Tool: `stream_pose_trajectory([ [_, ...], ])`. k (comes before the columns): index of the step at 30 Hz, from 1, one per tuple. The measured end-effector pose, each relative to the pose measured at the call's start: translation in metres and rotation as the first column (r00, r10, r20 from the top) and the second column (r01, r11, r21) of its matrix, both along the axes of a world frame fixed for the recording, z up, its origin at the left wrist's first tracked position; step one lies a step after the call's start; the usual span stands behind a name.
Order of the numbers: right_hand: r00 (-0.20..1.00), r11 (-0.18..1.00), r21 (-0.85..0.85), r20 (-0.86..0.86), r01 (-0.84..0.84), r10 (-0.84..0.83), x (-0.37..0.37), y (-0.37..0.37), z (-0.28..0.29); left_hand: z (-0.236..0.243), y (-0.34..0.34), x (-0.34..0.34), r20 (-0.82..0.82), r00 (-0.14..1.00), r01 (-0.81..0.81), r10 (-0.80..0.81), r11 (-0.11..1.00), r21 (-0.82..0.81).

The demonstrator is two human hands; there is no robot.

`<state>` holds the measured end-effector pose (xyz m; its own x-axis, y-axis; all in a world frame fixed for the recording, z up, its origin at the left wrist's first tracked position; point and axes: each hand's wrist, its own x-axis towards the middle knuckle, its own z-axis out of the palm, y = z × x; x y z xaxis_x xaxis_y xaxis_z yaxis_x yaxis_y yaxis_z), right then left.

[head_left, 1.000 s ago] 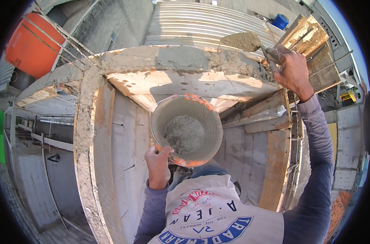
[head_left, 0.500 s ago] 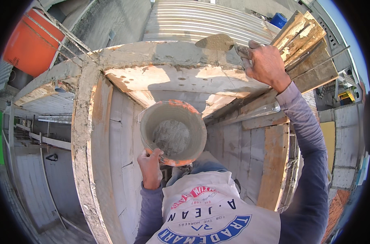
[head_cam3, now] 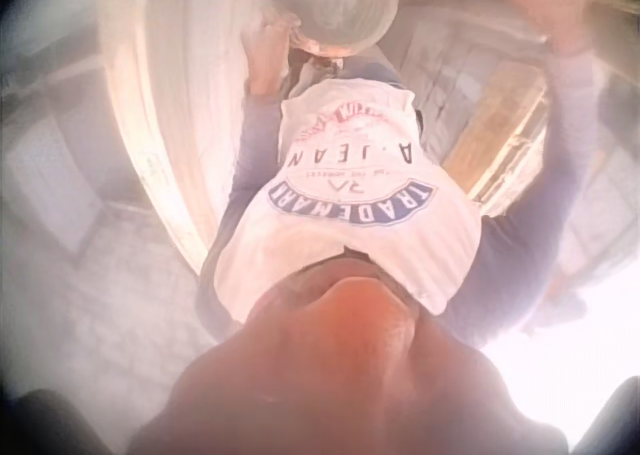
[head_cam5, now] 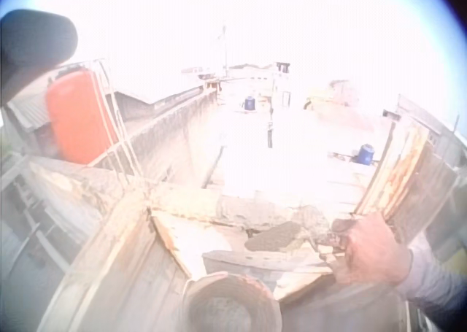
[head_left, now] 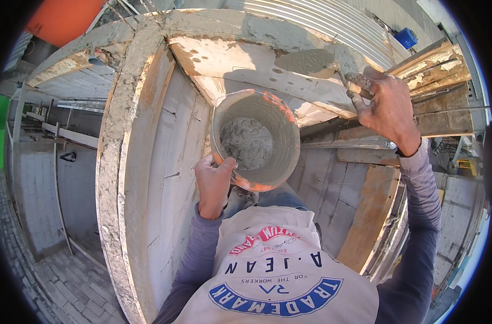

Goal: The person scoops wet cement from a bucket using a trowel and applies it to a wooden beam on a rooftop construction site. They repeatedly smooth the cement along the beam's edge while another worker is visible nearby.

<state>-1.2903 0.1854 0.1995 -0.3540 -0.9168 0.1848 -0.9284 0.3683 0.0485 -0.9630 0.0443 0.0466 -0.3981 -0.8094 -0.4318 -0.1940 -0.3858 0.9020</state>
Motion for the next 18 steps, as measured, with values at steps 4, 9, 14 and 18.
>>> stream_pose_trajectory([
  [4, 0.966, 0.958, 0.185, -0.1, -0.218, 0.239, 0.061, -0.014, -0.068, -0.005, 0.001, -0.013, 0.094, 0.988, 0.142, -0.127, 0.974, -0.178],
  [9, 0.956, 0.886, 0.38, 0.226, -0.264, 0.188, 0.068, -0.034, -0.107, 0.022, -0.001, -0.043, 0.131, 0.964, 0.256, -0.23, 0.937, -0.238],
  [14, 0.856, 0.846, 0.477, 0.515, -0.237, -0.051, 0.034, -0.004, -0.144, 0.024, 0.005, -0.058, 0.127, 0.94, 0.337, -0.317, 0.921, -0.194],
  [18, 0.679, 0.89, 0.414, 0.711, -0.192, -0.185, 0.044, 0.034, -0.201, 0.015, 0.014, -0.053, 0.177, 0.904, 0.41, -0.39, 0.906, -0.101],
])
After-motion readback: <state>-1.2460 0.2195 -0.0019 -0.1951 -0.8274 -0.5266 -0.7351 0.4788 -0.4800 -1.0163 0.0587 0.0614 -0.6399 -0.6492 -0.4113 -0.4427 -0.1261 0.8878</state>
